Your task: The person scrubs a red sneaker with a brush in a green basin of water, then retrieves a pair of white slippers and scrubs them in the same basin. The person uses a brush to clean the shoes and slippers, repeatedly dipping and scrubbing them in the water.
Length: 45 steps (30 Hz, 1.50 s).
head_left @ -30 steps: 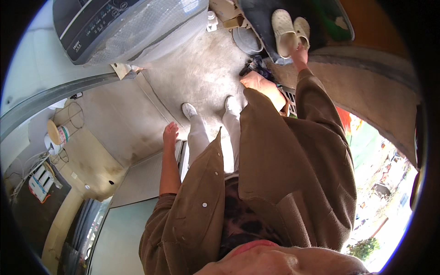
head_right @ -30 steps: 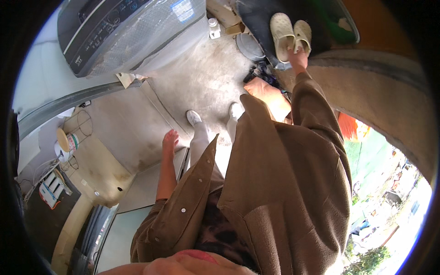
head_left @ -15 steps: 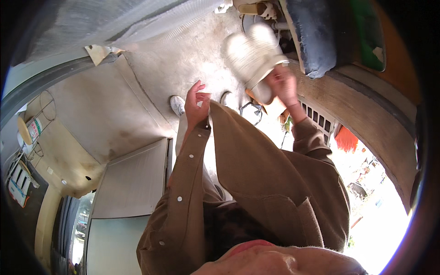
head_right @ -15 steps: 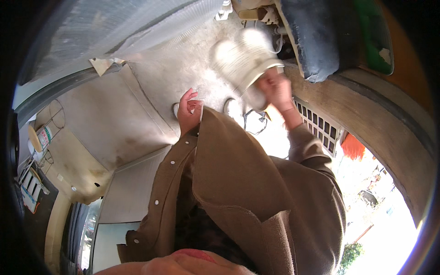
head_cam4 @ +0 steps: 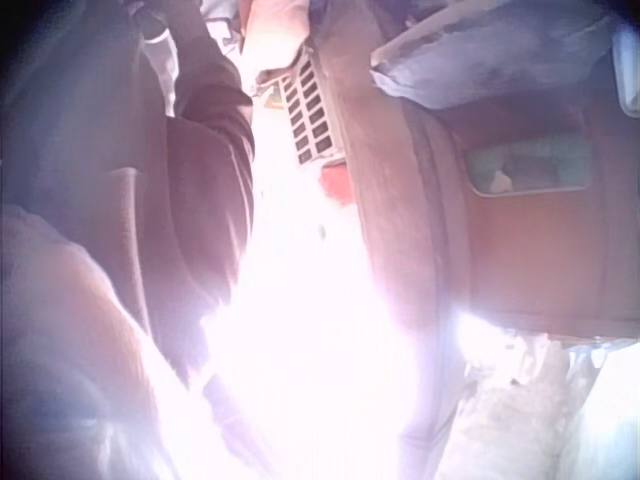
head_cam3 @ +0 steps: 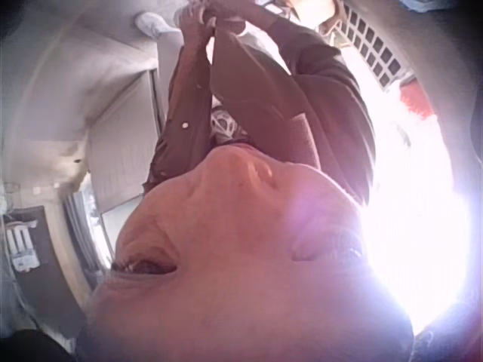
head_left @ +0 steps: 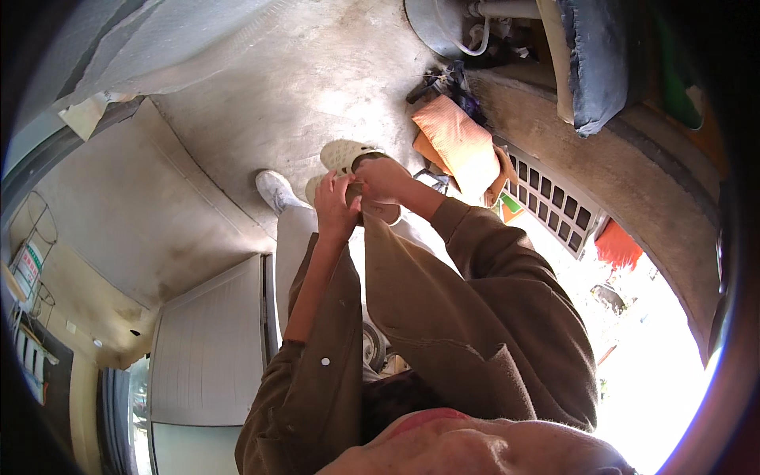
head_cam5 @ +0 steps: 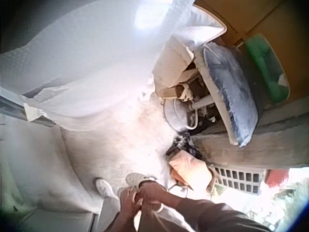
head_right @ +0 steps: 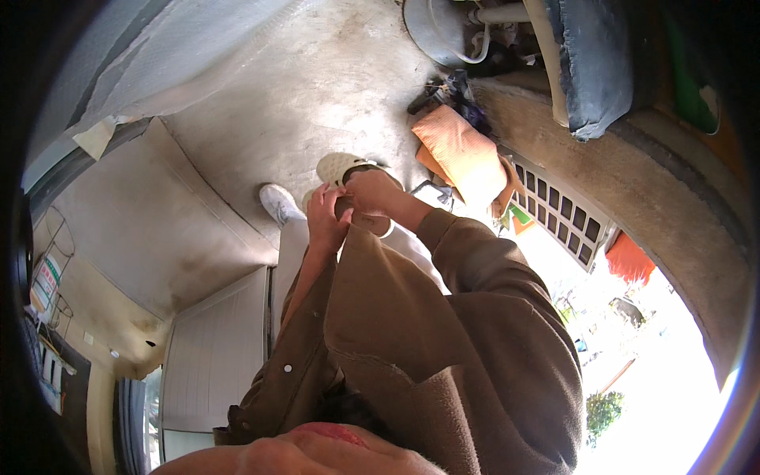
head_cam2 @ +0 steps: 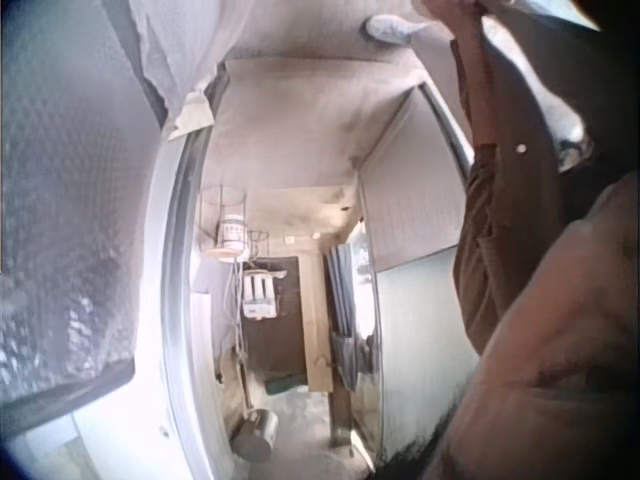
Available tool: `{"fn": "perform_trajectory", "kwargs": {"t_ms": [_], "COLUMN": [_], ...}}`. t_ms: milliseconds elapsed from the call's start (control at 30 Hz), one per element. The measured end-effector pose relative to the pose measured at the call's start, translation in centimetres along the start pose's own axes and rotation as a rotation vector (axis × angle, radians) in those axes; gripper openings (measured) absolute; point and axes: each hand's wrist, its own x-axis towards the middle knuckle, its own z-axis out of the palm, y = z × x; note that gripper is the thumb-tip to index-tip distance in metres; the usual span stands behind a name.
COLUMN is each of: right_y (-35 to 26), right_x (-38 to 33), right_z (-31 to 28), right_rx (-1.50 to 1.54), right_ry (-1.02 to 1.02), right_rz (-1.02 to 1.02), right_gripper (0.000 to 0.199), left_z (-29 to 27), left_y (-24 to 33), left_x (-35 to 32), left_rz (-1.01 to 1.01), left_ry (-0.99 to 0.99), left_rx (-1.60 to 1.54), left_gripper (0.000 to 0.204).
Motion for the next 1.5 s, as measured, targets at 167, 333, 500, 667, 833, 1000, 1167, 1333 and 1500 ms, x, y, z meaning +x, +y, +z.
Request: {"fn": "perform_trajectory", "kwargs": {"t_ms": [167,333,500,667,833,1000,1167,1333,1500], "right_y": [0.8,1.4,0.8,4.0,18.5,31.4,40.5,48.4,55.2], "right_x": [-0.4,0.0,0.1,-3.3,-6.8,-5.4,0.6,4.5,8.3], "right_z": [1.4,0.8,-0.3,-3.2,-5.5,-3.8,-5.4,-6.6,-8.1], "right_rx": [-0.004,-0.032,-0.066,0.583,0.335,-0.034,-0.072,0.024,0.124], "right_ry": [-0.132,-0.075,-0.193,0.328,0.690,0.559,0.648,0.584,0.704], "right_rz": [0.009,-0.105,-0.080,-0.050,0.506,0.649,0.631,0.753,0.606], "right_gripper": [0.019,0.018,0.016,0.017,0.019,0.038,0.050,0.053,0.042], "left_z": [1.5,1.6,1.5,1.8,1.0,-1.6,-6.9,-13.3,-14.8], "left_y": [-0.5,0.3,-0.5,-3.1,-5.0,-4.8,-5.6,-6.0,-4.1], "left_x": [0.5,1.2,1.0,0.3,0.3,2.6,3.9,4.0,5.9], "left_rz": [-0.009,0.028,-0.149,-0.240,-0.156,-0.221,-0.146,-0.402,-0.369], "left_ry": [-0.033,-0.015,-0.253,-0.338,-0.155,-0.071,0.090,0.258,0.285], "left_rx": [-0.049,0.100,0.158,0.056,0.206,-0.019,-0.095,0.015,0.036], "left_gripper": [0.037,0.028,0.023,0.018,0.013,0.012,0.013,0.020,0.013]}}
